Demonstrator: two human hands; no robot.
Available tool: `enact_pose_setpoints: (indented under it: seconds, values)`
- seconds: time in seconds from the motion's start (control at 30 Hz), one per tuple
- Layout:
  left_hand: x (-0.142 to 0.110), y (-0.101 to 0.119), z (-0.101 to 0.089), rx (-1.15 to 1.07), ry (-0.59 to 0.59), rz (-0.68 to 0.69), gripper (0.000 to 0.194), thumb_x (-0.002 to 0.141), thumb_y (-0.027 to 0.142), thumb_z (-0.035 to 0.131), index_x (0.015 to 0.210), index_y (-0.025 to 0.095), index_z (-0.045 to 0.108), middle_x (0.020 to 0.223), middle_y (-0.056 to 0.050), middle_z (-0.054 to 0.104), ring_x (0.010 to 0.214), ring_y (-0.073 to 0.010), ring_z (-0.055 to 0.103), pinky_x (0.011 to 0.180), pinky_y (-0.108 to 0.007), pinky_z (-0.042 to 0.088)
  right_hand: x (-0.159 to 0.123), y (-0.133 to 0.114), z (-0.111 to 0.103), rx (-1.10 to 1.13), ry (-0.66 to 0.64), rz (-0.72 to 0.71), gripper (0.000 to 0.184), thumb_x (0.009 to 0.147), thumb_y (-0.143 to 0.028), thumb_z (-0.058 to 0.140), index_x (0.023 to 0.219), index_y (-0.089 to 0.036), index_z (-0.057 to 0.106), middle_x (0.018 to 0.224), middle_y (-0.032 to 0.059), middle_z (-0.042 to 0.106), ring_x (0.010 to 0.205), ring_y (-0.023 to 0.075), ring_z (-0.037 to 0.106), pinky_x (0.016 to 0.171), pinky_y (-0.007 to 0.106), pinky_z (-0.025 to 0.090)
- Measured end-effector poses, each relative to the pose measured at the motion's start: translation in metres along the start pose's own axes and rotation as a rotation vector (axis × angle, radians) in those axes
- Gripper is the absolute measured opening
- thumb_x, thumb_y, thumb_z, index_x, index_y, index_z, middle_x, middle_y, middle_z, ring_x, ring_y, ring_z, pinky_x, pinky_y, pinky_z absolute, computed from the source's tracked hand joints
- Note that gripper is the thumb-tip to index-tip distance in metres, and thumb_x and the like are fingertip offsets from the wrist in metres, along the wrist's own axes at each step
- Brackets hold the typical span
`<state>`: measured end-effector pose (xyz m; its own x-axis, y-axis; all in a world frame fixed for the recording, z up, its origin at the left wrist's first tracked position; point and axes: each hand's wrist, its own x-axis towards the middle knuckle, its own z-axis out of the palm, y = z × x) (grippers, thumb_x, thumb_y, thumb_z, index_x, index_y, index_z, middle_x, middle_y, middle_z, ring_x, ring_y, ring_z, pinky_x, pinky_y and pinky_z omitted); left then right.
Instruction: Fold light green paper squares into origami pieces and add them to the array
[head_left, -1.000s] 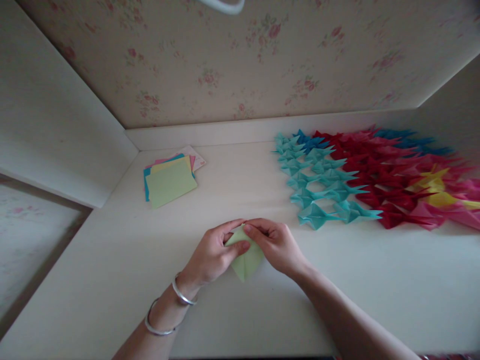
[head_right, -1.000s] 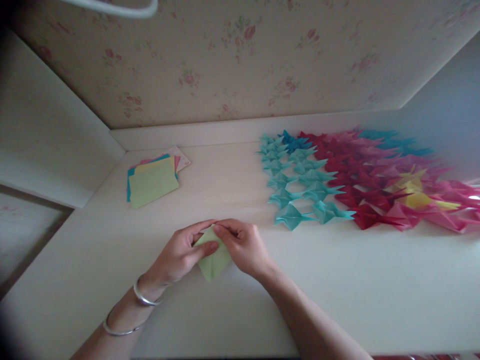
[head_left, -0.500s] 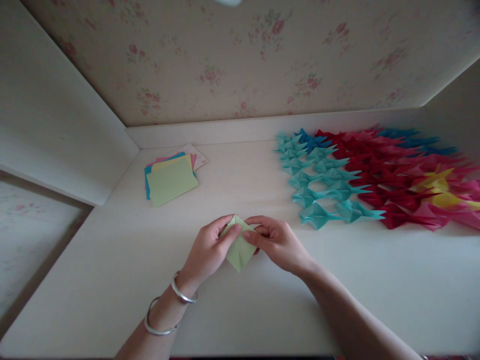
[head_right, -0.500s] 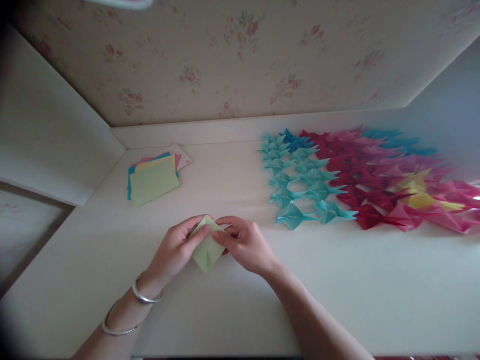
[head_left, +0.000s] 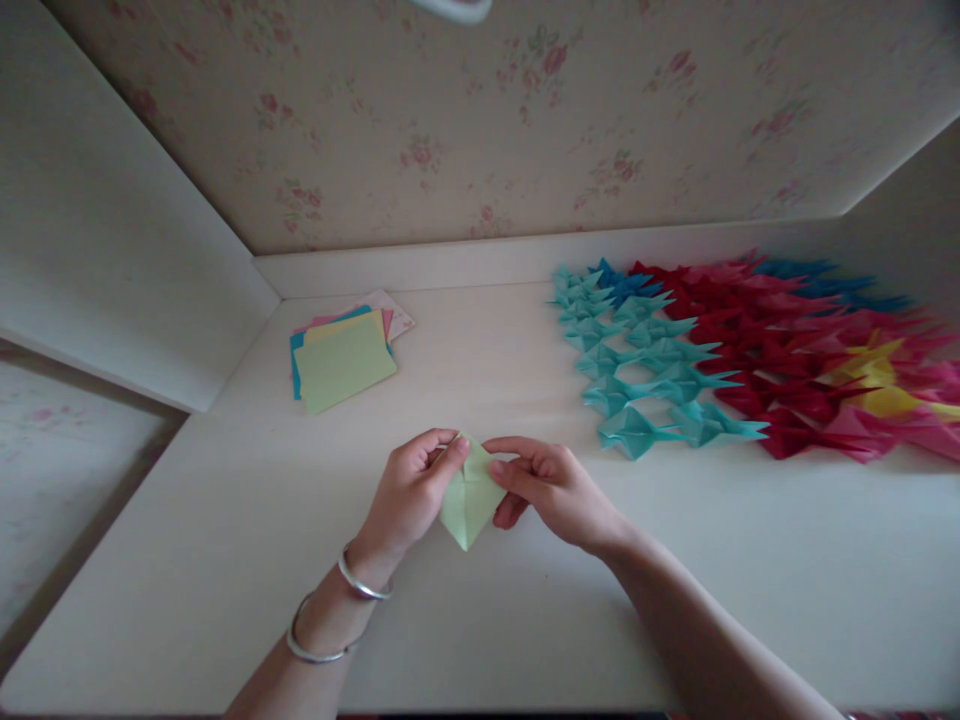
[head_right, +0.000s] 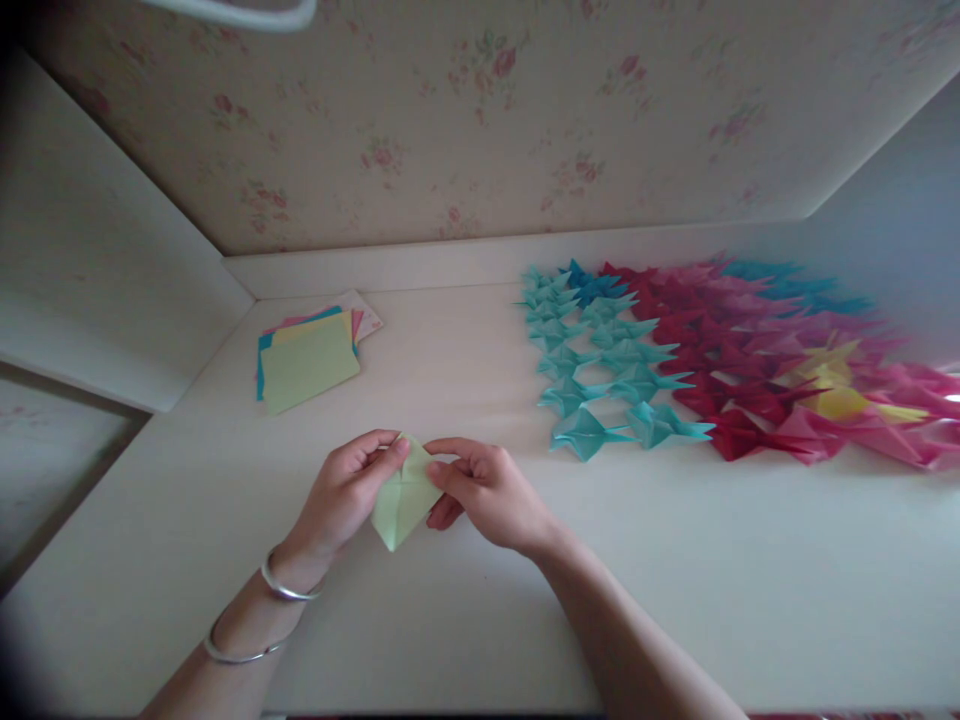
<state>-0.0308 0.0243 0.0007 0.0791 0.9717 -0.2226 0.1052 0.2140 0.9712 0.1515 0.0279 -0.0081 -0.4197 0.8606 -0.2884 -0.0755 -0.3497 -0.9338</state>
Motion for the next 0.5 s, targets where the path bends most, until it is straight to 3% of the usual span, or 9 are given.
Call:
enact_pose_setpoints:
  seconds: [0.17, 0.23, 0.3, 0.33, 0.4, 0.43, 0.5]
  values:
    - [0.000, 0.000, 0.002, -0.073, 0.017, -0.020, 0.026, 0.084, 0.042, 0.069, 0.086, 0.016, 0.070, 0.062, 0.003, 0.060, 0.053, -0.0091, 0.050, 0.047, -0.017, 0.037, -0.003, -0.001, 0.000, -0.075, -0.018, -0.070, 0.045, 0.089, -0.043, 0.062, 0.126, -0.016, 0.058, 0.054, -0.0026, 0.067, 0.047, 0.0147, 0.066, 0.048, 0.022, 0.050]
    - [0.001, 0.001, 0.001, -0.126, 0.041, -0.046, 0.024, 0.082, 0.040, 0.072, 0.082, 0.016, 0.070, 0.061, 0.003, 0.061, 0.054, -0.0091, 0.052, 0.048, -0.017, 0.039, -0.004, 0.000, -0.001, -0.125, -0.023, -0.124, 0.044, 0.093, -0.041, 0.057, 0.130, -0.017, 0.056, 0.061, -0.0005, 0.069, 0.053, 0.0147, 0.068, 0.053, 0.024, 0.053]
    - [0.002, 0.002, -0.002, -0.220, 0.081, -0.085, 0.021, 0.079, 0.036, 0.076, 0.080, 0.016, 0.071, 0.064, 0.003, 0.064, 0.056, -0.0100, 0.056, 0.051, -0.018, 0.042, -0.005, 0.001, -0.002, -0.230, -0.019, -0.226, 0.043, 0.096, -0.041, 0.053, 0.134, -0.019, 0.053, 0.097, 0.0096, 0.074, 0.077, 0.0175, 0.072, 0.067, 0.029, 0.059]
    - [0.003, 0.002, -0.003, -0.274, 0.098, -0.105, 0.019, 0.077, 0.034, 0.077, 0.081, 0.017, 0.071, 0.066, 0.002, 0.066, 0.058, -0.0107, 0.058, 0.053, -0.018, 0.044, -0.006, 0.002, -0.003, -0.313, -0.020, -0.297, 0.046, 0.096, -0.041, 0.054, 0.137, -0.021, 0.050, 0.122, 0.0148, 0.066, 0.096, 0.0205, 0.070, 0.078, 0.033, 0.059]
    - [0.005, 0.003, -0.007, -0.372, 0.117, -0.134, 0.018, 0.073, 0.028, 0.080, 0.085, 0.017, 0.073, 0.072, 0.001, 0.070, 0.062, -0.0123, 0.062, 0.057, -0.020, 0.048, -0.007, 0.004, -0.003, -0.510, -0.046, -0.458, 0.061, 0.091, -0.043, 0.064, 0.144, -0.023, 0.043, 0.155, 0.0174, 0.035, 0.130, 0.0282, 0.051, 0.098, 0.042, 0.053]
    - [0.005, 0.003, -0.008, -0.410, 0.119, -0.143, 0.019, 0.071, 0.026, 0.081, 0.086, 0.017, 0.073, 0.075, 0.000, 0.072, 0.064, -0.0129, 0.063, 0.059, -0.021, 0.049, -0.007, 0.005, -0.004, -0.598, -0.069, -0.535, 0.071, 0.086, -0.044, 0.070, 0.147, -0.023, 0.040, 0.159, 0.0169, 0.026, 0.139, 0.0305, 0.041, 0.104, 0.044, 0.048]
    - [0.006, 0.002, -0.008, -0.452, 0.104, -0.162, 0.019, 0.069, 0.022, 0.081, 0.086, 0.016, 0.074, 0.079, -0.001, 0.073, 0.068, -0.0136, 0.065, 0.061, -0.021, 0.050, -0.005, 0.008, -0.003, -0.715, -0.100, -0.671, 0.068, 0.086, -0.037, 0.073, 0.145, -0.022, 0.044, 0.157, 0.0159, 0.032, 0.142, 0.0290, 0.037, 0.110, 0.044, 0.043]
